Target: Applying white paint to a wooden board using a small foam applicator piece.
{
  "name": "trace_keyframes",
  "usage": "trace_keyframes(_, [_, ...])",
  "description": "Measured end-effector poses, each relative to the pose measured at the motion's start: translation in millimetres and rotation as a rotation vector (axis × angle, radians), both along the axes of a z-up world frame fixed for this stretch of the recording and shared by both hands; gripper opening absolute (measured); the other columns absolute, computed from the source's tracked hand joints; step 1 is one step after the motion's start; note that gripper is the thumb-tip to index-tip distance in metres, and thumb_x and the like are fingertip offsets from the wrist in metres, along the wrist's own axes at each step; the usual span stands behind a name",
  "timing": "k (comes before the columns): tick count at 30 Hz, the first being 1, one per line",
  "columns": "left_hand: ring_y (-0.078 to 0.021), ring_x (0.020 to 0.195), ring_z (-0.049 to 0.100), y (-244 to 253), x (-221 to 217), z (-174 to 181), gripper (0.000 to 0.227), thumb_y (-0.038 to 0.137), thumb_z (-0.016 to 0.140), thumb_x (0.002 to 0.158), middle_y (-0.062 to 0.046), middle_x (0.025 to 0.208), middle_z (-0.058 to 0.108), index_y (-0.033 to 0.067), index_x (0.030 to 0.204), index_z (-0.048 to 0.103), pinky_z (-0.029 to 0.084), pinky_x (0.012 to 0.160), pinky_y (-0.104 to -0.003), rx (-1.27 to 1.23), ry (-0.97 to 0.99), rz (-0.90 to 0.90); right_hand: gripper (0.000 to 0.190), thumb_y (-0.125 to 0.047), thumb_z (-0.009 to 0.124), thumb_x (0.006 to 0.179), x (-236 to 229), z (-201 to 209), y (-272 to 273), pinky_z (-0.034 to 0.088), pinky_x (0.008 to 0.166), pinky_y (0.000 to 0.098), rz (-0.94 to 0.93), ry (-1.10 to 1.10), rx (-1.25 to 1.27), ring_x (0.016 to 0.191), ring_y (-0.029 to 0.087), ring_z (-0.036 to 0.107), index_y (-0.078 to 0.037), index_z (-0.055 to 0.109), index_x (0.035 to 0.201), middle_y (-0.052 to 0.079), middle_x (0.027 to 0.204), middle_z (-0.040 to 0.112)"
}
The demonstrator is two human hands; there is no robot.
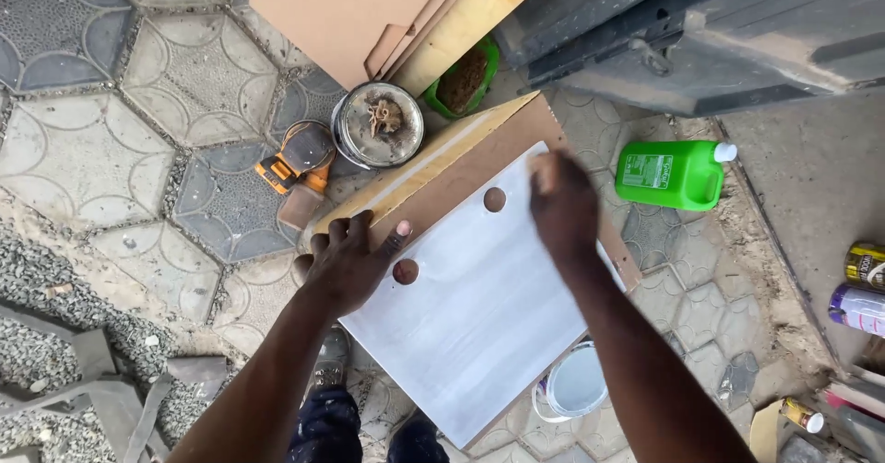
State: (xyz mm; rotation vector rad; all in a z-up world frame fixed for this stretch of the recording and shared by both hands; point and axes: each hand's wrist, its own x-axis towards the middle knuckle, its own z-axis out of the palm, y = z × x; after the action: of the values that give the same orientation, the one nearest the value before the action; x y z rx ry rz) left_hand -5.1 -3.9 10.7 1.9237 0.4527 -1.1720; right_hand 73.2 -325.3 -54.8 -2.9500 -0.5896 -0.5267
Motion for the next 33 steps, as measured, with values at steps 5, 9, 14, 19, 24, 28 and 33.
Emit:
trace_keyframes(5, [-0.0400,0.152,0.029,0,-1,-8,0.105,0.095,0.011,0.085,-0.015,0.159,0.034,0.0240,0.160,0.028,0.026,0.122,-0.059,0.021,0.011,-0.032,0.005,-0.013,0.070,0.095,-12,9,-24,0.059,0.067,0.0426,-0.126,0.044,-0.151,0.071,0.031,0.071,-0.010,0.068,0.097,0.009,0.076,0.065])
trace_keyframes(9, [-0.0401,0.152,0.029,1,1,-11,0.103,0.094,0.014,0.086,-0.016,0.160,0.033,0.0242,0.160,0.029,0.026,0.122,-0.060,0.006,0.019,-0.017,0.006,-0.014,0.063,0.101,-53,9,5,0.059,0.069,0.0463,-0.251,0.056,-0.119,0.072,0.034,0.070,-0.008,0.065,0.100,0.012,0.078,0.065])
trace_keyframes(14, [-0.0403,0.152,0.028,2,-1,-17,0.100,0.092,0.014,0.087,-0.016,0.161,0.032,0.0248,0.160,0.028,0.026,0.122,-0.060,0.016,0.021,-0.047,0.016,-0.022,0.065,0.095,-145,28,82,0.058,0.068,0.0307,0.262,0.305,-0.052,0.077,0.017,0.068,-0.025,0.069,0.110,-0.005,0.083,0.066])
trace_keyframes(19, [-0.0377,0.155,0.022,7,0,-25,0.111,0.096,0.000,0.080,-0.011,0.164,0.027,0.0266,0.164,0.020,0.016,0.125,-0.058,-0.048,0.082,-0.036,0.006,-0.019,0.068,0.098,-55,5,-6,0.055,0.076,0.0361,-0.174,0.190,-0.140,0.079,0.024,0.070,-0.016,0.070,0.102,0.002,0.081,0.067])
trace_keyframes(24, [-0.0356,0.156,0.016,13,1,-32,0.113,0.097,0.001,0.077,-0.009,0.166,0.023,0.0270,0.165,0.016,0.009,0.125,-0.058,-0.120,0.100,0.012,0.005,-0.015,0.067,0.098,-142,11,101,0.055,0.077,0.0484,-0.434,0.332,0.379,0.088,0.039,0.072,-0.012,0.066,0.101,0.011,0.086,0.070])
trace_keyframes(28, [-0.0342,0.157,0.012,9,-1,-46,0.121,0.100,0.002,0.074,-0.011,0.168,0.019,0.0231,0.167,0.012,0.006,0.126,-0.057,-0.206,0.126,0.024,0.004,-0.020,0.069,0.092,-174,30,137,0.058,0.068,0.0342,0.010,0.393,0.124,0.074,0.024,0.071,-0.018,0.069,0.096,0.001,0.076,0.067])
trace_keyframes(33, [-0.0334,0.157,0.012,-3,3,-70,0.123,0.102,-0.001,0.075,-0.012,0.168,0.018,0.0214,0.167,0.011,0.005,0.126,-0.058,-0.249,0.091,0.003,0.005,-0.006,0.068,0.092,-169,27,166,0.057,0.063,0.0381,-0.070,0.238,0.083,0.069,0.028,0.068,-0.010,0.068,0.096,0.007,0.075,0.064])
